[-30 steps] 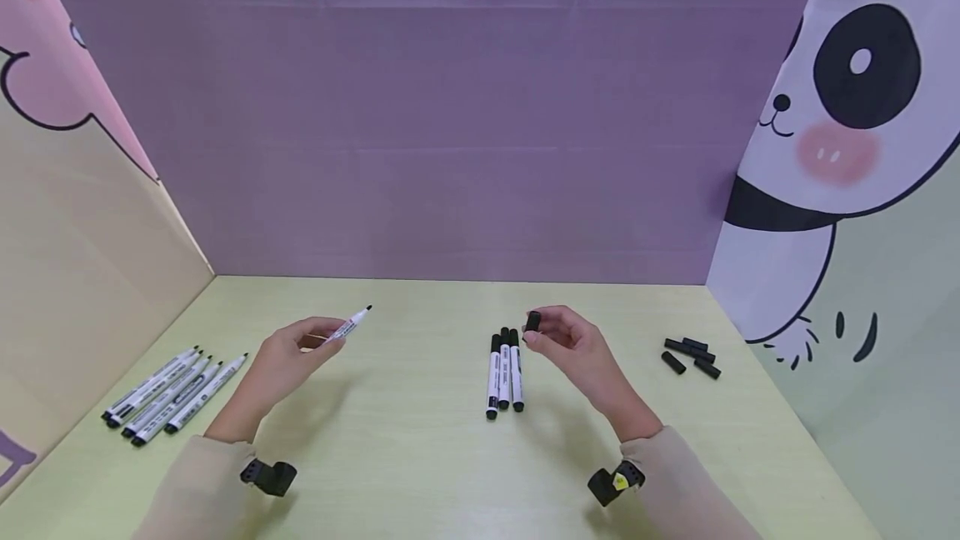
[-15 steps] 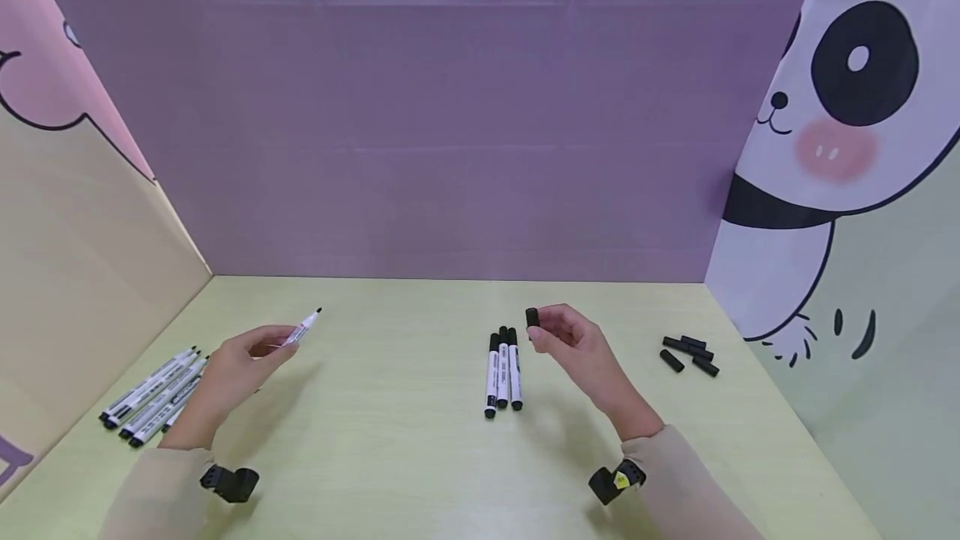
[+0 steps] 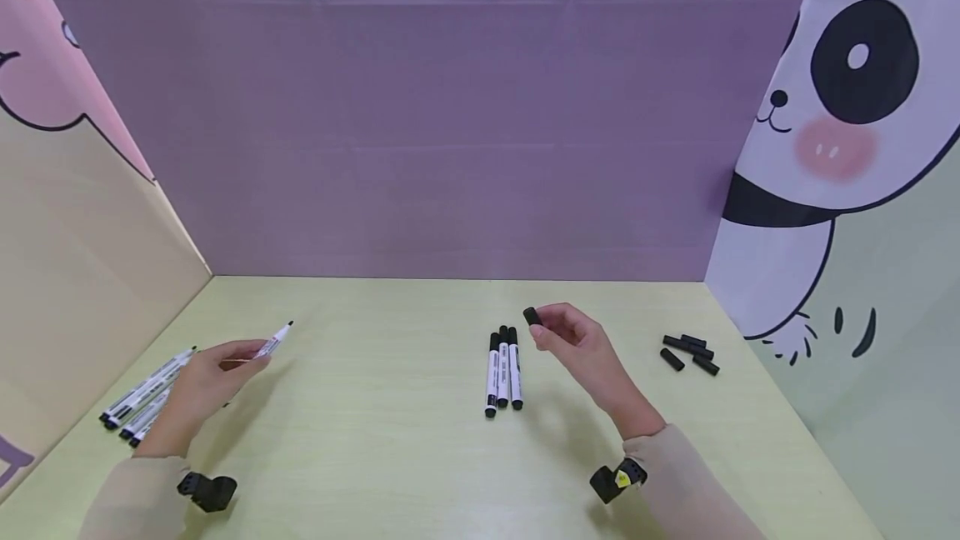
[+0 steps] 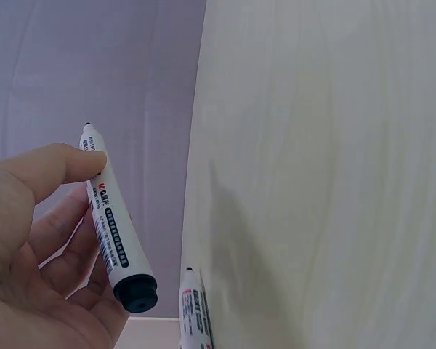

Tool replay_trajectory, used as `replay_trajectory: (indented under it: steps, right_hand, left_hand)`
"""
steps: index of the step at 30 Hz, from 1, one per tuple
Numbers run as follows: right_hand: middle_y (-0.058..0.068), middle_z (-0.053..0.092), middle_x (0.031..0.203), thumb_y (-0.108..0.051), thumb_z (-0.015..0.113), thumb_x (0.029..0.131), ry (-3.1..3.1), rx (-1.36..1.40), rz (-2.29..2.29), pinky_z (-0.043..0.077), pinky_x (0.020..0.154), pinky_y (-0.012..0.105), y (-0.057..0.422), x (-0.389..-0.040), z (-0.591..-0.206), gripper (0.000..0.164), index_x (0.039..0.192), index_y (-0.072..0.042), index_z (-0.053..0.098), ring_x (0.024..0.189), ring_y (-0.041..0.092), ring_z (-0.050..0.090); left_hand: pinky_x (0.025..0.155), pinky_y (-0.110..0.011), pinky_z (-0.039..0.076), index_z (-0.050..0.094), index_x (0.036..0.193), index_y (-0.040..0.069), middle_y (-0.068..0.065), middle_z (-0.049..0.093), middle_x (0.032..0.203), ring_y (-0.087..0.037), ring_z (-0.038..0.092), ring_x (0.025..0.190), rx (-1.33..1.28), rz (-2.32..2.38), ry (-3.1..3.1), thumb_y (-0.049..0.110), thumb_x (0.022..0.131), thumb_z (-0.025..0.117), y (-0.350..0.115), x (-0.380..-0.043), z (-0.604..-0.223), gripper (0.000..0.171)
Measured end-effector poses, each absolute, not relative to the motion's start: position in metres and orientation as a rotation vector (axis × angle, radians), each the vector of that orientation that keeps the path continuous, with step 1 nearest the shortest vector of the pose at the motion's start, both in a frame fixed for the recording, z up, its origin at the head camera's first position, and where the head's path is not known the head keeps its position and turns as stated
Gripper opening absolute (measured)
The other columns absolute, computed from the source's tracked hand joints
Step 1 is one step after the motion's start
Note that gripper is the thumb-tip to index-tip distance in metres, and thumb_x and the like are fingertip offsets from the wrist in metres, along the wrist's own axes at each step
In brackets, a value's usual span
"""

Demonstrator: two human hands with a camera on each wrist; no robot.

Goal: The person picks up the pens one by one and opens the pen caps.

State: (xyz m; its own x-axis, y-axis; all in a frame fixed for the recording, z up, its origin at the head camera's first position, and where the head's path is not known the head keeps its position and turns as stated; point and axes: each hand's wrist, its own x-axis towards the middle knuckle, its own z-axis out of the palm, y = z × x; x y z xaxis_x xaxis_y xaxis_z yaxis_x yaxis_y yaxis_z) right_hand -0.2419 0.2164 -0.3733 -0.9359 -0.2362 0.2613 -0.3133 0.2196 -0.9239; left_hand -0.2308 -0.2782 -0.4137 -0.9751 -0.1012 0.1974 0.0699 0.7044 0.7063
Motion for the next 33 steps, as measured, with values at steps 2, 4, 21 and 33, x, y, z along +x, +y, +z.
replay_trajectory:
  steps: [2,4,21,33]
  right_hand:
    - [0.011,0.065,0.109,-0.023,0.066,0.099,-2.396,0.545,1.858,0.053,0.089,0.029,0.217,-0.242,-0.374,0.036,0.125,0.001,0.059,0.098,0.027,0.066]
    - [0.01,0.066,0.108,-0.022,0.066,0.099,-2.39,0.557,1.868,0.054,0.089,0.029,0.217,-0.242,-0.373,0.037,0.124,0.004,0.058,0.098,0.029,0.066]
    - [0.01,0.067,0.107,-0.019,0.066,0.099,-2.401,0.559,1.897,0.053,0.09,0.029,0.216,-0.241,-0.373,0.032,0.121,0.003,0.059,0.095,0.021,0.068]
    - [0.011,0.066,0.106,-0.017,0.065,0.099,-2.41,0.556,1.9,0.053,0.09,0.029,0.216,-0.24,-0.372,0.031,0.12,0.005,0.059,0.095,0.023,0.067]
  left_hand:
    - [0.066,-0.027,0.05,0.067,0.125,-0.002,-0.017,0.07,0.111,-0.028,0.066,0.096,0.05,-1.122,-2.699,0.027,0.096,0.068,-0.282,-0.23,-0.415,0.04]
    - [0.067,-0.028,0.05,0.067,0.125,-0.002,-0.017,0.07,0.111,-0.028,0.065,0.096,0.075,-1.117,-2.712,0.028,0.097,0.068,-0.286,-0.23,-0.417,0.042]
    - [0.068,-0.042,0.05,0.069,0.118,-0.005,-0.021,0.07,0.103,-0.037,0.064,0.092,0.146,-0.979,-2.842,0.029,0.095,0.069,-0.316,-0.228,-0.426,0.041]
    - [0.067,-0.04,0.049,0.071,0.115,-0.003,-0.019,0.072,0.099,-0.037,0.065,0.091,0.2,-0.981,-2.851,0.03,0.092,0.073,-0.322,-0.23,-0.429,0.041]
